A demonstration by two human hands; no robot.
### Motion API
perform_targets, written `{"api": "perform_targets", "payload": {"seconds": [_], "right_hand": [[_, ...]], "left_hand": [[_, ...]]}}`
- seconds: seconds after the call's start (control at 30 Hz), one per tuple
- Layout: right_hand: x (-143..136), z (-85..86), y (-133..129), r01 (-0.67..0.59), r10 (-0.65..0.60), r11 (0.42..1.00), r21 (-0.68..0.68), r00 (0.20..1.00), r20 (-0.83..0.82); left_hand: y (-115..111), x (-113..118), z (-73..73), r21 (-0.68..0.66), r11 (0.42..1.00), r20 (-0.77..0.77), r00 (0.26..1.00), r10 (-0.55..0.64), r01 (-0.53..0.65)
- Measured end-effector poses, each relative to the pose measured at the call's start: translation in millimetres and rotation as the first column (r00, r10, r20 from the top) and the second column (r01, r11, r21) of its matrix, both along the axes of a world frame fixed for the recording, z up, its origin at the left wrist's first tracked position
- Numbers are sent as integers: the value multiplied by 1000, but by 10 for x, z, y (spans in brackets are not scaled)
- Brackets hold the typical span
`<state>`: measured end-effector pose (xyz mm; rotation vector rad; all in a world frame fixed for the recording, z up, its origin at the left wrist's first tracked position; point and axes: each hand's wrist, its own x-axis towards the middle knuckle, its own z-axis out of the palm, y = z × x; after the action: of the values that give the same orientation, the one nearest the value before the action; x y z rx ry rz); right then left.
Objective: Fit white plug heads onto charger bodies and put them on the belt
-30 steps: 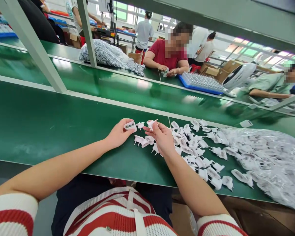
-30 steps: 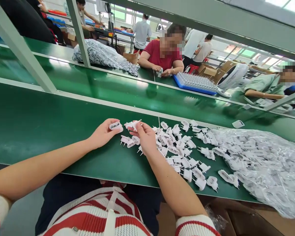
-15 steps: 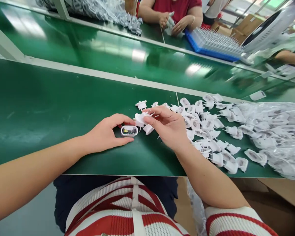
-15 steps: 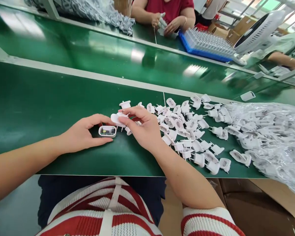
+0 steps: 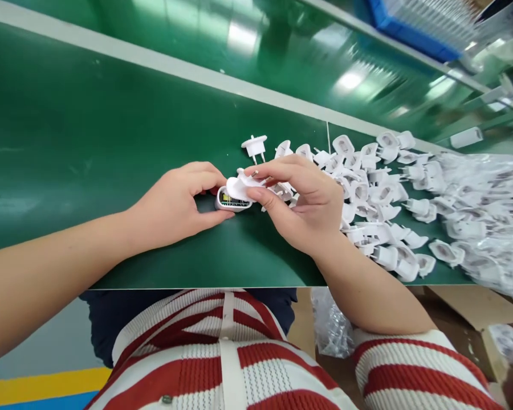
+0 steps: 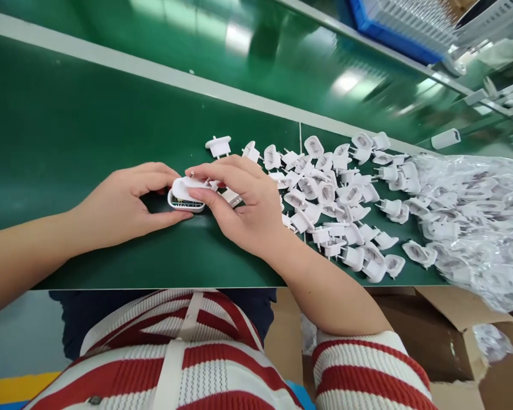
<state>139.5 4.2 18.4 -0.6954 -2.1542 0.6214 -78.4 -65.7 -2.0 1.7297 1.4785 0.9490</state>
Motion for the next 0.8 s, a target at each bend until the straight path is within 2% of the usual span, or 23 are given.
{"api": "perform_targets", "payload": {"seconds": [0.13, 0.33, 0.53, 0.67, 0.8], "right_hand": [[10, -22, -4, -39, 33, 996, 79, 996, 84], [23, -46, 14, -131, 112, 986, 99, 978, 176], [32, -39, 0, -149, 114, 978, 145, 968, 224], [22, -51, -27, -160, 122, 971, 178, 970, 209], [-2, -47, -48, -112, 75, 978, 174, 976, 204]], "left_hand": [[-3, 1, -9, -23, 1000, 54, 998, 10, -9], [-19, 12, 12, -147, 989, 185, 982, 47, -20], [-16, 0, -8, -50, 999, 54, 998, 13, -10], [-11, 11, 3, -78, 997, 103, 995, 18, -10], [-2, 31, 21, -96, 995, 153, 988, 22, -7]]}}
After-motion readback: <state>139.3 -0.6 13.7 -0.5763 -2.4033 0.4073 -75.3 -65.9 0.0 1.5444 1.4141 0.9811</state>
